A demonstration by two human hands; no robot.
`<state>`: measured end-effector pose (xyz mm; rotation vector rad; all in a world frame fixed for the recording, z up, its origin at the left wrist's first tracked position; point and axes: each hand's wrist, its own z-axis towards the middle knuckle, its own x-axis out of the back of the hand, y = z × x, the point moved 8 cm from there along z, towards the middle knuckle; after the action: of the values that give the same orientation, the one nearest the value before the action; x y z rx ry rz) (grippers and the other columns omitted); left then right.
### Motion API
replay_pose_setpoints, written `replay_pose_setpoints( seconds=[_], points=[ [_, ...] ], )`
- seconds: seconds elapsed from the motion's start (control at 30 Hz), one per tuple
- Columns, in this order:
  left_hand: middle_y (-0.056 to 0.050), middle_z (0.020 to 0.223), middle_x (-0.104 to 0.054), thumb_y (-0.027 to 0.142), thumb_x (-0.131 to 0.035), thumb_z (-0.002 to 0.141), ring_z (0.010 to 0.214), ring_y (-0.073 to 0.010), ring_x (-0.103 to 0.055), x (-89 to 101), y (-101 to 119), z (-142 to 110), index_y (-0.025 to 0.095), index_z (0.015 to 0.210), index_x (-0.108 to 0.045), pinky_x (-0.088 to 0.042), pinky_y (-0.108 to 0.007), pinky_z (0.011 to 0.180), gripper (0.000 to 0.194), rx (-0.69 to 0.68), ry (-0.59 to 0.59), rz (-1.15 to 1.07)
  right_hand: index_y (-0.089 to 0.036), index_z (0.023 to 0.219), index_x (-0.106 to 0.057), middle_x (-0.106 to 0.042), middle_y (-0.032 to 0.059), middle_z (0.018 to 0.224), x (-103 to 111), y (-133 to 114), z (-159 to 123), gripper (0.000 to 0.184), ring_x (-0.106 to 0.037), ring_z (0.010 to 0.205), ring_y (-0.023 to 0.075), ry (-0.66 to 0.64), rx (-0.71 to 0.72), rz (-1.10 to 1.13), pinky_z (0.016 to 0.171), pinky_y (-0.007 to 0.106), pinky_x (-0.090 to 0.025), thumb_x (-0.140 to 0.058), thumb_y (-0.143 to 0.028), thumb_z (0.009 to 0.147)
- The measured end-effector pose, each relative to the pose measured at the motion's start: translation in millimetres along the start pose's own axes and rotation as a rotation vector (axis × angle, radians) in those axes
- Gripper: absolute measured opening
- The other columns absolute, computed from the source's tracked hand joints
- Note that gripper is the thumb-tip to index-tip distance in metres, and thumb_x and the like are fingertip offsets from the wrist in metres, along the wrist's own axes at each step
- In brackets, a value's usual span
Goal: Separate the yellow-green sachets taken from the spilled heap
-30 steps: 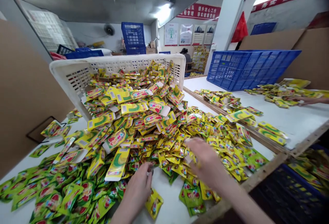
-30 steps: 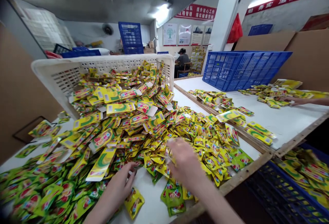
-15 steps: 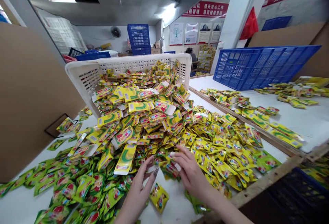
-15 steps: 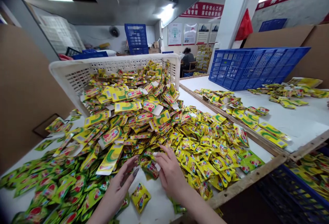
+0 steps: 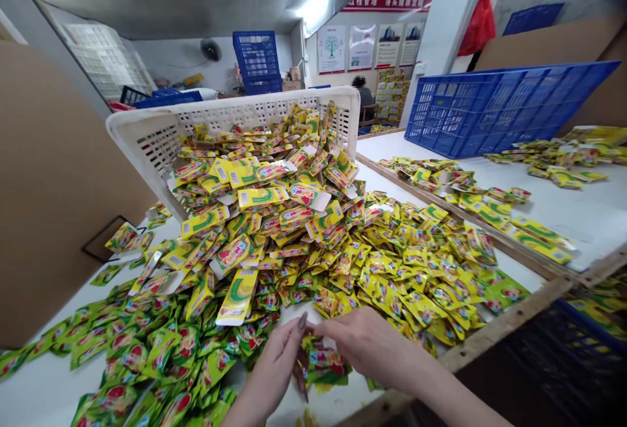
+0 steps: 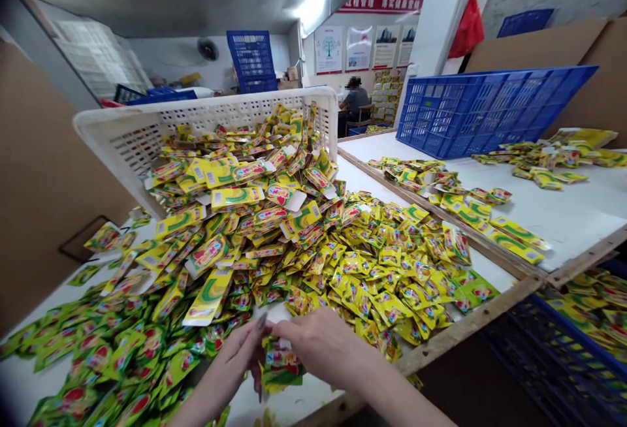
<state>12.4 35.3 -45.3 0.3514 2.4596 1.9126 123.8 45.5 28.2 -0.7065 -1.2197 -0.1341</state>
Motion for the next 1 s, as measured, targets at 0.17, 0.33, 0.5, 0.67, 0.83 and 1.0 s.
replay_pose_setpoints(
  seconds=[0.17,0.33,0.5,0.67,0.83,1.0],
  points=[
    [0.000,0.076,-0.056,0.048,-0.064,0.069,0.060,-0.0135,-0.057,-15.7,3,-13,0.021,0.105,-0.047,-0.048,-0.023,0.049,0.048,-0.006,-0.110,-0.139,-0.016,0.117,-0.050,-0.065,0.0053,0.071,0,21,2,0.042,-0.059,0.062,0.0195,0.142,-0.212,0.083,0.058,0.029,-0.044,-0.050,-0.015,0.075],
    [-0.002,0.087,-0.059,0.026,-0.054,0.080,0.084,-0.0179,-0.059,-13.6,14,-21,0.025,0.115,-0.037,-0.046,-0.033,0.078,0.039,-0.194,-0.013,0.045,-0.023,0.123,-0.045,-0.060,0.0069,0.105,-35,30,-15,0.047,-0.059,0.075,0.0151,0.226,-0.443,0.903,0.063,0.026,-0.049,-0.057,-0.031,0.078],
    [-0.004,0.102,-0.059,0.020,-0.052,0.078,0.092,-0.0184,-0.058,-12.0,24,-31,0.029,0.123,-0.027,-0.046,-0.035,0.084,0.051,-0.333,0.045,0.365,-0.021,0.098,-0.059,-0.061,0.0006,0.077,-63,21,-25,0.031,-0.056,0.050,0.0092,0.133,-0.469,1.166,0.049,0.023,-0.046,-0.056,-0.043,0.078],
    [-0.011,0.143,-0.030,0.019,-0.051,0.078,0.133,-0.0292,-0.025,50.6,41,-43,0.027,0.125,-0.039,-0.029,-0.051,0.105,0.048,-0.440,0.285,1.056,-0.019,0.100,-0.051,-0.063,0.0017,0.069,-61,55,-34,0.040,-0.063,0.048,0.0144,0.232,-0.491,1.300,0.036,0.018,-0.037,-0.054,-0.052,0.078],
    [-0.015,0.132,-0.049,0.013,-0.054,0.074,0.134,-0.0376,-0.020,128.3,35,-42,0.022,0.110,-0.060,-0.015,-0.061,0.105,0.038,-0.444,0.622,1.528,-0.022,0.110,-0.047,-0.067,0.0047,0.077,-75,74,-42,0.047,-0.066,0.062,0.0185,0.331,-0.570,1.466,0.042,0.022,-0.044,-0.060,-0.050,0.074],
    [-0.006,0.114,-0.064,0.018,-0.049,0.082,0.122,-0.0316,-0.041,114.4,67,-52,0.026,0.103,-0.059,-0.030,-0.054,0.099,0.024,-0.641,0.579,1.378,-0.020,0.090,-0.061,-0.053,0.0119,0.125,-57,49,-33,0.032,-0.045,0.120,0.0264,0.306,-0.492,1.269,0.096,0.040,-0.040,-0.070,-0.042,0.068]
  ],
)
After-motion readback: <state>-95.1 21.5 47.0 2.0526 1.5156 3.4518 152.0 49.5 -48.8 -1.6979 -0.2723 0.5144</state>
